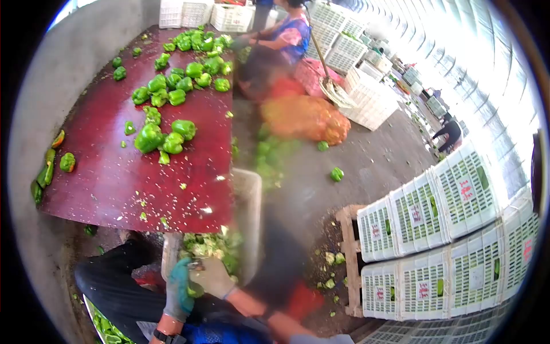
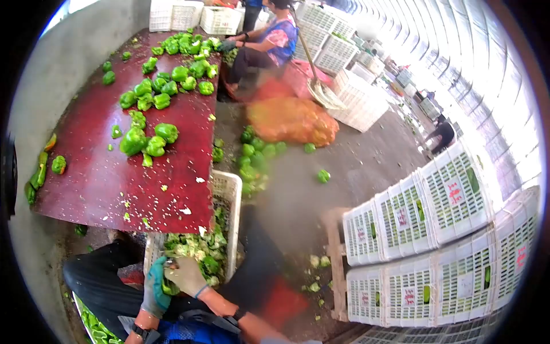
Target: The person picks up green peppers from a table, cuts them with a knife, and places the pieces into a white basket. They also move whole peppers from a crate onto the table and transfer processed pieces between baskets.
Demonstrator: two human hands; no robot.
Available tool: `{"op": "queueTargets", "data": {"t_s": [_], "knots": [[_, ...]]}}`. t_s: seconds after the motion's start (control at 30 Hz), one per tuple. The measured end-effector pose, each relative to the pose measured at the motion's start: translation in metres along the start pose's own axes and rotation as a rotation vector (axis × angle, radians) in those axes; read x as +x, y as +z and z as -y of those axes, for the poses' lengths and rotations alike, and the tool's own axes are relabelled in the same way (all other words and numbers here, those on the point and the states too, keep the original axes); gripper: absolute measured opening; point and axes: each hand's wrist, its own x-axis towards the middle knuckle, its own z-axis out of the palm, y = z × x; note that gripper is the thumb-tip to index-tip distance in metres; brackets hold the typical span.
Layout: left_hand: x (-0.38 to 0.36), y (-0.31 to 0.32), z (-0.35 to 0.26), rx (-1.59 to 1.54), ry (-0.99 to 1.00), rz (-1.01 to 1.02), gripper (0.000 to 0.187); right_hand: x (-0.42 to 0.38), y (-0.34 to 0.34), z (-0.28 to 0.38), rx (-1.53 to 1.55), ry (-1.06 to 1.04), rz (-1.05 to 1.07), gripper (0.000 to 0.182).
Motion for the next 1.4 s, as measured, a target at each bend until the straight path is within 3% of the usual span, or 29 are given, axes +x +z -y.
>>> {"op": "queueTargets", "data": {"t_s": [0.03, 0.07, 0.1, 0.17, 0.23, 0.27, 0.3, 0.37, 0.4, 0.43, 0.47, 0.5, 0.53, 0.57, 0.6, 0.63, 0.7, 0.77, 0.83, 0.97, 1.0, 1.07, 1.2, 1.27, 1.3, 1.33, 1.37, 1.4], "knots": [[0.001, -0.005, 0.004, -0.148, -0.056, -0.026, 0.046, 0.004, 0.005, -0.008, 0.023, 0.086, -0.093, 0.027], [0.006, -0.008, 0.008, -0.061, 0.028, -0.028, 0.044, 0.004, 0.015, -0.029, 0.403, 0.243, -0.157, 0.032], [0.009, 0.006, -0.006, -0.062, 0.052, -0.068, 0.046, 0.009, 0.016, -0.028, 0.339, 0.256, -0.318, 0.033], [0.028, -0.01, -0.019, -0.024, 0.177, -0.033, 0.051, 0.011, -0.004, -0.018, 0.248, 0.314, -0.318, 0.034], [0.048, 0.002, -0.065, 0.264, 0.34, -0.138, 0.048, 0.012, -0.009, -0.04, 0.207, 0.308, -0.302, 0.039], [0.055, 0.012, -0.086, 0.417, 0.504, -0.239, 0.049, 0.012, -0.014, -0.048, -0.117, 0.195, -0.328, 0.041], [0.074, -0.001, -0.1, 0.726, 0.726, -0.324, 0.054, 0.012, -0.021, -0.041, -0.118, 0.183, -0.319, 0.041], [0.097, -0.009, -0.139, 1.012, 0.922, -0.541, 0.055, 0.005, -0.028, -0.024, -0.239, 0.158, -0.335, 0.044], [0.122, -0.033, -0.143, 1.192, 1.114, -0.68, 0.053, 0.011, -0.022, -0.078, -0.344, -0.112, -0.364, 0.043], [0.144, -0.047, -0.146, 1.215, 1.093, -0.69, 0.051, 0.01, -0.021, -0.098, -0.43, -0.205, -0.449, 0.04], [0.162, -0.066, -0.145, 1.25, 1.057, -0.706, 0.049, 0.007, -0.024, -0.067, -0.444, -0.073, -0.438, 0.038], [0.186, -0.09, -0.135, 1.376, 0.879, -0.63, 0.049, 0.011, -0.031, -0.03, -0.463, 0.055, -0.423, 0.036], [0.204, -0.114, -0.125, 1.48, 0.695, -0.555, 0.05, 0.013, -0.035, -0.035, -0.493, 0.045, -0.374, 0.036], [0.208, -0.121, -0.117, 1.67, 0.854, -0.576, 0.046, 0.019, -0.036, -0.043, -0.522, 0.033, -0.331, 0.036], [0.22, -0.127, -0.114, 1.66, 0.904, -0.632, 0.047, 0.032, -0.035, -0.049, -0.411, -0.087, -0.415, 0.037], [0.221, -0.124, -0.121, 1.673, 0.888, -0.643, 0.047, 0.042, -0.042, -0.025, -0.603, 0.023, -0.337, 0.034], [0.214, -0.119, -0.13, 1.705, 0.765, -0.515, 0.047, 0.077, -0.059, -0.021, -0.445, -0.12, -0.266, 0.03], [0.218, -0.127, -0.134, 1.739, 0.767, -0.543, 0.047, 0.127, -0.062, 0.039, -0.421, -0.06, -0.252, 0.028], [0.221, -0.138, -0.145, 1.733, 0.757, -0.391, 0.046, 0.185, -0.061, 0.058, -0.552, -0.116, -0.263, 0.029], [0.214, -0.169, -0.174, 1.709, 0.617, -0.323, 0.051, 0.297, -0.028, 0.106, -0.702, -0.562, -0.296, 0.041], [0.209, -0.184, -0.181, 1.685, 0.673, -0.374, 0.047, 0.326, -0.016, 0.117, -0.77, -0.617, -0.229, 0.047], [0.185, -0.202, -0.221, 1.69, 0.742, -0.412, 0.046, 0.373, 0.009, 0.136, -0.901, -0.659, -0.097, 0.056], [0.105, -0.251, -0.277, 1.773, 0.522, -0.695, 0.046, 0.458, 0.051, 0.144, -1.17, -0.501, 0.053, 0.058], [0.052, -0.307, -0.273, 1.666, 0.428, -0.82, 0.045, 0.493, 0.05, 0.135, -1.197, -0.445, 0.141, 0.053], [0.025, -0.326, -0.269, 1.664, 0.283, -0.863, 0.041, 0.503, 0.049, 0.133, -1.217, -0.391, 0.237, 0.049], [-0.006, -0.363, -0.246, 1.662, 0.303, -0.92, 0.035, 0.501, 0.045, 0.14, -1.184, -0.33, 0.256, 0.044], [-0.037, -0.381, -0.231, 1.617, 0.158, -0.93, 0.03, 0.5, 0.046, 0.142, -1.19, -0.333, 0.249, 0.044], [-0.076, -0.449, -0.182, 1.771, 0.295, -0.962, 0.029, 0.497, 0.049, 0.143, -1.23, -0.335, 0.291, 0.048]]}}
